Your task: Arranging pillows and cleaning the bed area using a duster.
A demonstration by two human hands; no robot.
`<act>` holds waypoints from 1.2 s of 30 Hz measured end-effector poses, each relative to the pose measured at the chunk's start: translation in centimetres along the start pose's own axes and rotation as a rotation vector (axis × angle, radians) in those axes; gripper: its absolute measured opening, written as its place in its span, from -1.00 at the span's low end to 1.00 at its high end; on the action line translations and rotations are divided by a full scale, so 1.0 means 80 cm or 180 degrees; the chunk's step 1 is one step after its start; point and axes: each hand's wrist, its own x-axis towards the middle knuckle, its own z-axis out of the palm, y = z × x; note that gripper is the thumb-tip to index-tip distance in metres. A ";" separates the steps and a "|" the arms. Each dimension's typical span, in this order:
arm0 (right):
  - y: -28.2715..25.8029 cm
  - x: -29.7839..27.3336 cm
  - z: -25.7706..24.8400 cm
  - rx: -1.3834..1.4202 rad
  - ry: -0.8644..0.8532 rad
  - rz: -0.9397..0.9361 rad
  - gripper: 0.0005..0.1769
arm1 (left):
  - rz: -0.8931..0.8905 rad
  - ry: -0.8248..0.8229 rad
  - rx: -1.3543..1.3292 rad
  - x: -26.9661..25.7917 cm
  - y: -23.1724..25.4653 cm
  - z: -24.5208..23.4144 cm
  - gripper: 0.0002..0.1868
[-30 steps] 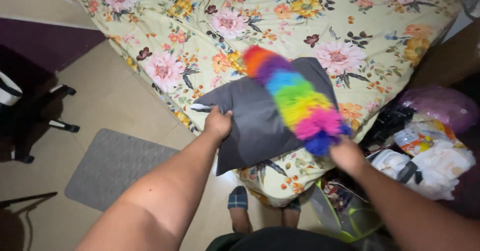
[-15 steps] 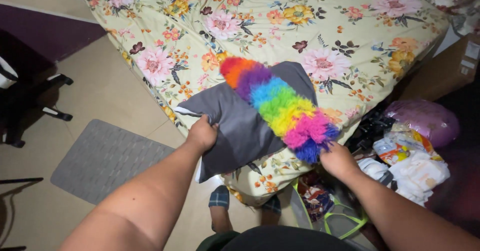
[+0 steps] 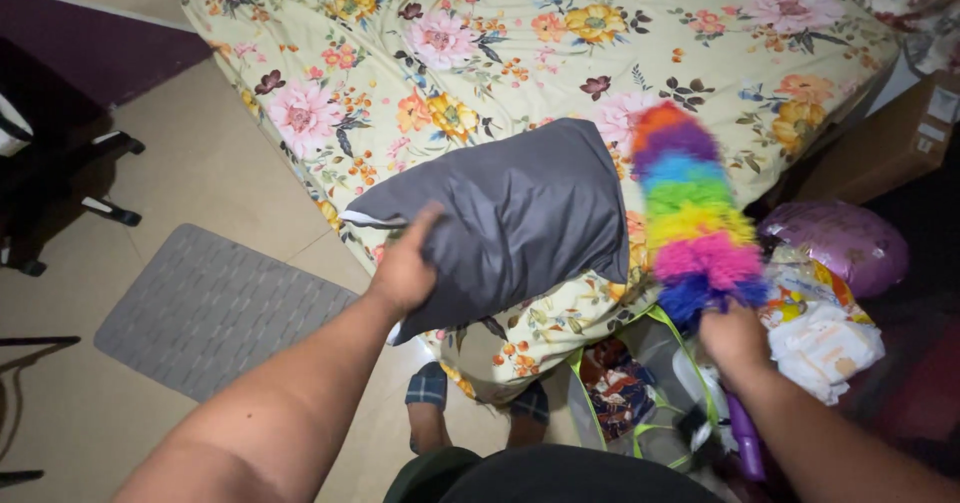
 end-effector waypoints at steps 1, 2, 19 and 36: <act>-0.020 -0.018 -0.014 0.0030 -0.0084 0.0011 -0.47 | 0.0773 -0.0367 0.0741 -0.003 0.002 0.001 -0.11; -0.014 -0.019 -0.003 0.0022 -0.0077 0.0025 -0.47 | 0.0778 -0.0380 0.0731 -0.002 0.001 0.006 -0.11; -0.066 -0.012 -0.035 0.3255 -0.0397 0.1184 -0.91 | 0.1239 -0.0298 0.0581 0.161 0.160 0.133 -0.65; -0.113 -0.017 -0.047 0.3513 -0.1062 0.0616 -0.74 | -0.2332 0.1087 -0.2772 0.114 -0.158 0.028 -0.53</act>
